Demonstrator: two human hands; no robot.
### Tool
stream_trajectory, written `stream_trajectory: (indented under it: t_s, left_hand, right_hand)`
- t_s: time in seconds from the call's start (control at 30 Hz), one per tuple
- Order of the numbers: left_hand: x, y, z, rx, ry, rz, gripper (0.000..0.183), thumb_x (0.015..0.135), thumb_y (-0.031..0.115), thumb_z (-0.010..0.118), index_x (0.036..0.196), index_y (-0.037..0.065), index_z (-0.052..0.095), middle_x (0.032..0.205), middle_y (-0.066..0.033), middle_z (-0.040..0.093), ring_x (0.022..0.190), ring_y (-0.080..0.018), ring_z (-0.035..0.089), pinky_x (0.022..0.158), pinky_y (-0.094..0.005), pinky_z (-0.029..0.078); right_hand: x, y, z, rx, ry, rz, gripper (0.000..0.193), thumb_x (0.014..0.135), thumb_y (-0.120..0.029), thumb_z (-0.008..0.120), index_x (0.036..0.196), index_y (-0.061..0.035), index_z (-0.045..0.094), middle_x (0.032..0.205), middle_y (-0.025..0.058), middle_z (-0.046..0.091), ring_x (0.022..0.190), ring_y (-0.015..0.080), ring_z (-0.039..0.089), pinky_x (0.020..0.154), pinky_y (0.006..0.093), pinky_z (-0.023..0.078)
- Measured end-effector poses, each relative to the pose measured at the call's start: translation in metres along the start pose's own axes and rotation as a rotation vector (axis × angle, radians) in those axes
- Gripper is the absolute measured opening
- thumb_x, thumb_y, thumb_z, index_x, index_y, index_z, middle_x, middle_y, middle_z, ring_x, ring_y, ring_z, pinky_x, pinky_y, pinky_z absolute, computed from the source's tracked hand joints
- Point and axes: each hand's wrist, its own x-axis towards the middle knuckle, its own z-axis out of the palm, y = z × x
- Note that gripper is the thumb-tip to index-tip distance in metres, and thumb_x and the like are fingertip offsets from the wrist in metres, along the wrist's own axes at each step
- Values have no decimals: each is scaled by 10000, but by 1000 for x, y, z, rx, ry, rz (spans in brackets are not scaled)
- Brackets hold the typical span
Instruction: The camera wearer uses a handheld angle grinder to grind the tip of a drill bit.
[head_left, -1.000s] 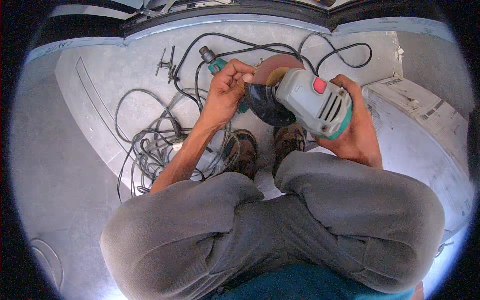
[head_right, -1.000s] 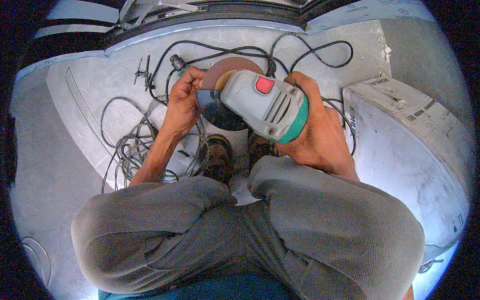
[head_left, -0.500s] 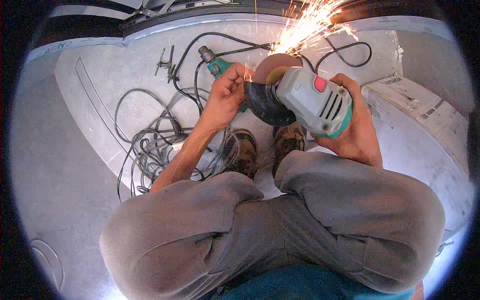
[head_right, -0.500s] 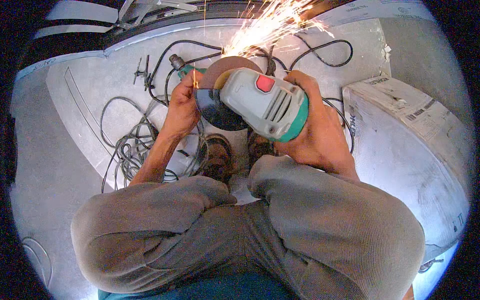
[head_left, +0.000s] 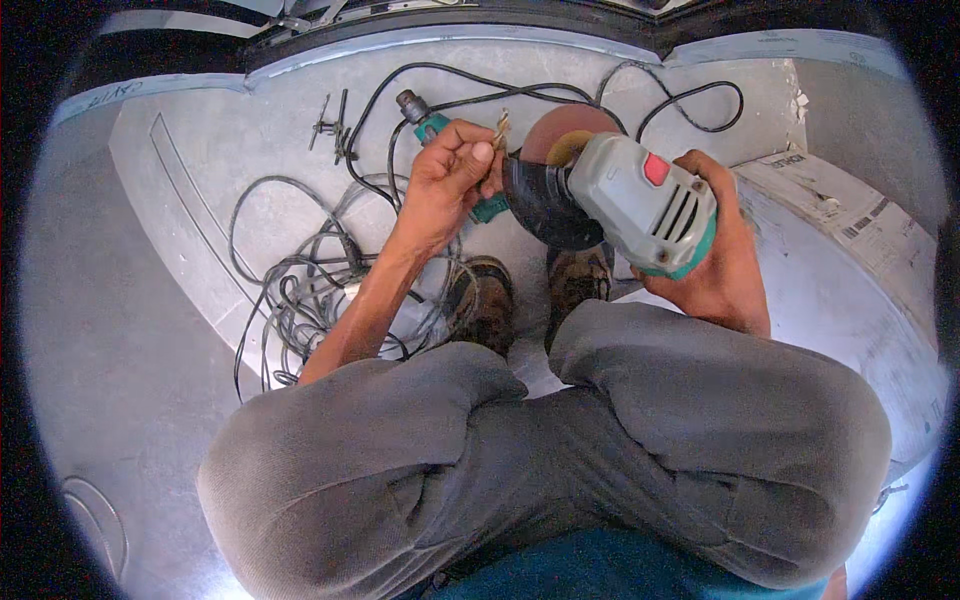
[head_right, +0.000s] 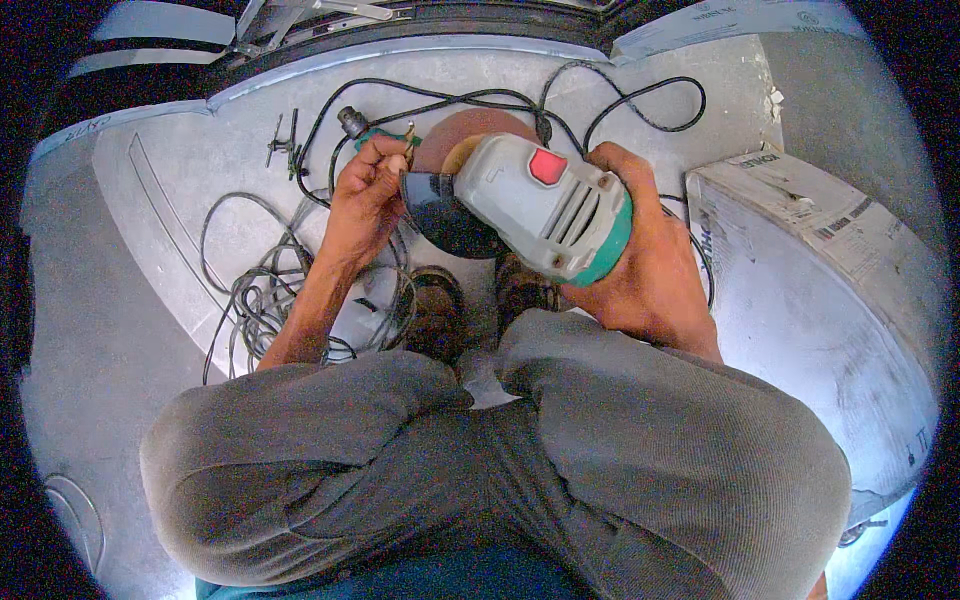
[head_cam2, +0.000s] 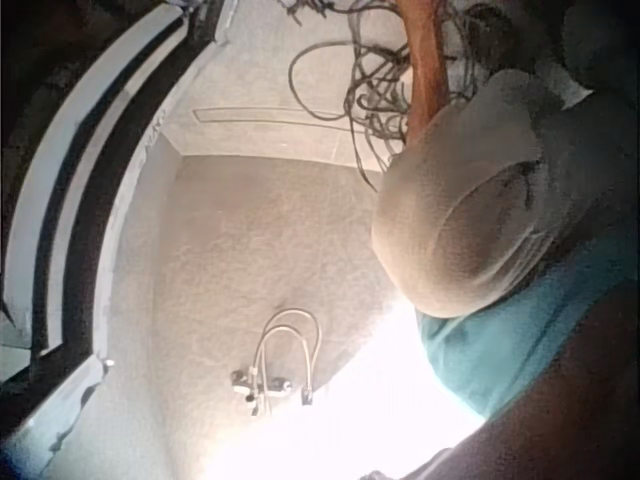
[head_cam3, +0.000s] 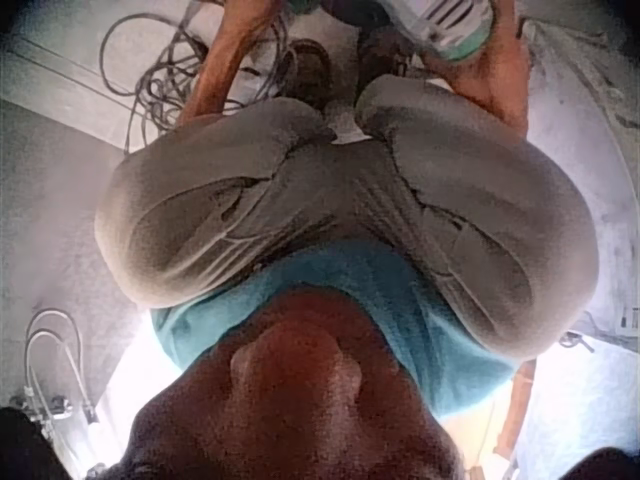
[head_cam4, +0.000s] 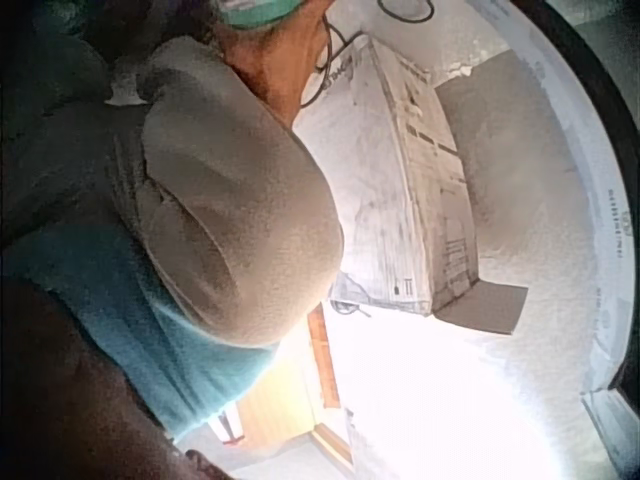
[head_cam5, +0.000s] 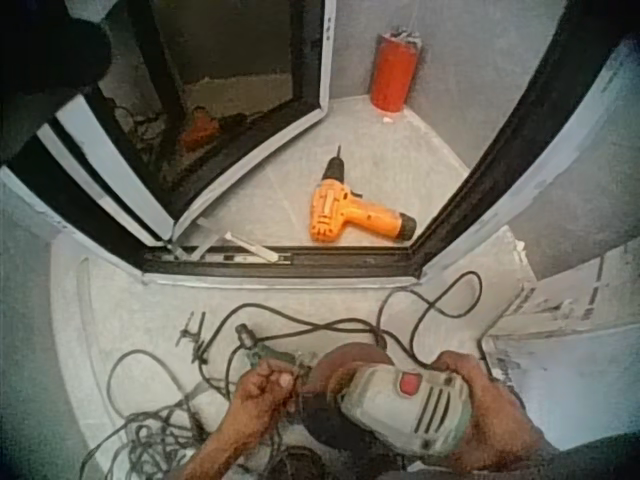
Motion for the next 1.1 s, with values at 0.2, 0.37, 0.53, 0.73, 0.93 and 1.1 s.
stream_trajectory:
  t_s: [0.2,0.37,0.53,0.73,0.93,1.1]
  left_hand:
    - [-2,-1,-1,1,-4,12,141,926,151,532,1010,38,523,839,-27,589,640,-88,489,577,-194,387]
    - [0,-2,1,62,-2,38,134,927,156,532,1010,50,524,816,-1,583,640,-59,479,574,-192,382]
    - [-1,-3,1,131,14,49,130,928,163,536,1000,54,526,767,38,546,634,-23,440,548,-186,341]
    - [-2,-3,2,208,-15,89,109,931,147,522,991,57,534,752,52,514,611,-13,392,520,-182,287]
    - [-2,-3,2,240,-4,81,88,928,94,493,999,60,532,772,44,523,620,-6,396,524,-174,287]
    - [-4,-1,5,235,-35,75,109,915,38,469,1008,65,520,806,52,547,640,3,415,534,-161,294]
  right_hand:
    - [-1,-1,0,5,-38,-31,803,591,-105,770,1256,-164,324,996,205,632,965,415,599,822,432,489]
    - [0,3,4,10,-41,-5,817,584,-94,757,1267,-167,315,986,215,629,960,432,591,820,444,480]
    - [2,-5,2,-33,-68,-8,819,581,-95,751,1269,-167,314,980,222,626,951,444,587,807,455,476]
    - [3,-2,2,4,-83,-33,814,578,-98,750,1267,-163,323,982,229,624,947,448,587,807,455,476]
    - [3,-1,4,12,-93,-22,825,577,-103,752,1272,-162,314,985,225,627,951,446,586,813,458,477]
    - [4,-1,2,-17,-89,-42,846,572,-105,762,1280,-162,301,985,226,628,953,443,586,815,458,480]
